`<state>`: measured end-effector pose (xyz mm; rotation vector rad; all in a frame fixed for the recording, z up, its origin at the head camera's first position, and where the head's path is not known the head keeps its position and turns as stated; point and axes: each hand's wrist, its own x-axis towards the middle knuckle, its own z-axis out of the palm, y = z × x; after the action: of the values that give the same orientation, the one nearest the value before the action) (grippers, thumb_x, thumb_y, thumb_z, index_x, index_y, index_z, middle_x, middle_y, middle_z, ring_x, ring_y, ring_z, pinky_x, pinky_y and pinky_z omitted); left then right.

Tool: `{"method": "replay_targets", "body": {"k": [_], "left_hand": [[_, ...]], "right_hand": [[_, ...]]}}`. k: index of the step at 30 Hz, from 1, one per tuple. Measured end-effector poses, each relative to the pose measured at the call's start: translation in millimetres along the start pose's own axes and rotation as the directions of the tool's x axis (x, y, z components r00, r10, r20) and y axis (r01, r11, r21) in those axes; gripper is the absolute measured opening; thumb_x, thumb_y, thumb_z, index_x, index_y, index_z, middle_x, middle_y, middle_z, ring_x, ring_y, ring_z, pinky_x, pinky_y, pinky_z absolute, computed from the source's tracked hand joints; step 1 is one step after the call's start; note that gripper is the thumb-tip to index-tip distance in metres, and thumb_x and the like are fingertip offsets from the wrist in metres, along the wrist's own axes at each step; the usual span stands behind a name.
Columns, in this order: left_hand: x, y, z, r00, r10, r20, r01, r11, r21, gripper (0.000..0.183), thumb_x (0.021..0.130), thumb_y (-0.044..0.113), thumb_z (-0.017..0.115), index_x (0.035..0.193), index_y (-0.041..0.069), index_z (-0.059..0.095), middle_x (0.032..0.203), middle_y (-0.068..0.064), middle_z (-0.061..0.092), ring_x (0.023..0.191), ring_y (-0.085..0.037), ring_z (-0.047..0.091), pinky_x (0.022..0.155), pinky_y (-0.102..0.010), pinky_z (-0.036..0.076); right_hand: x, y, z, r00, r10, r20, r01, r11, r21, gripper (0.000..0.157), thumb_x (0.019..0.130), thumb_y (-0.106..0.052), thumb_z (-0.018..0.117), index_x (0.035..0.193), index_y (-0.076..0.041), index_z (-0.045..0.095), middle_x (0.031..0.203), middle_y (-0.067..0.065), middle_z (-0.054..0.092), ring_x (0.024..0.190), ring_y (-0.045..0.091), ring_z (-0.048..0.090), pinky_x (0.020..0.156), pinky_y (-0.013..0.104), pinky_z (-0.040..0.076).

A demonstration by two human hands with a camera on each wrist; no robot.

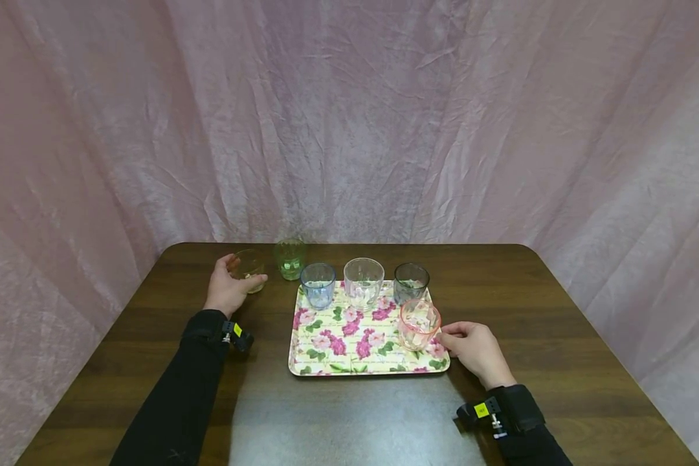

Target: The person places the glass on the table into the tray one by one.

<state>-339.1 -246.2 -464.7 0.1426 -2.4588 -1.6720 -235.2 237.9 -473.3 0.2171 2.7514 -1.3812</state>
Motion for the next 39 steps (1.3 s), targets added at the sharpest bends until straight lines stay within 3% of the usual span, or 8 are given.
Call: {"method": "replay_targets", "body": {"k": [21,27,39], "left_hand": [[-1.5,-3.1,-1.5,1.0,0.007,-0.02,-0.007,0.999,-0.032,0.087,0.088,0.018,0.079,0.151,-0.002,0.022,0.146,-0.022,0.033,0.128,-0.037,0.032,0.106,-0.05,0.034],[0.6,0.8,-2.5,0.998,0.028,-0.052,-0.029,0.999,-0.023,0.085,0.086,0.018,0.081,0.148,-0.004,0.028,0.141,-0.023,0.039,0.123,-0.039,0.036,0.101,-0.05,0.037],[-0.9,14.5,-7.5,0.998,0.048,-0.043,-0.048,0.999,-0.006,0.086,0.085,0.021,0.082,0.148,-0.003,0.029,0.142,-0.021,0.04,0.125,-0.035,0.036,0.105,-0.049,0.034]], "right_hand": [[1.1,0.2,1.7,1.0,0.006,-0.002,-0.006,1.0,0.001,0.022,0.093,-0.022,0.072,0.103,-0.002,0.072,0.092,0.007,0.069,0.073,0.017,0.062,0.061,0.027,0.052],[1.2,-0.3,1.4,1.0,0.0,-0.004,0.0,1.0,0.007,0.023,0.093,-0.021,0.072,0.104,-0.001,0.072,0.091,0.007,0.069,0.072,0.017,0.062,0.061,0.028,0.052],[1.6,1.7,1.0,1.0,-0.009,-0.002,0.009,1.0,0.009,0.023,0.093,-0.021,0.072,0.104,0.0,0.072,0.09,0.007,0.069,0.072,0.016,0.062,0.06,0.028,0.052]]}}
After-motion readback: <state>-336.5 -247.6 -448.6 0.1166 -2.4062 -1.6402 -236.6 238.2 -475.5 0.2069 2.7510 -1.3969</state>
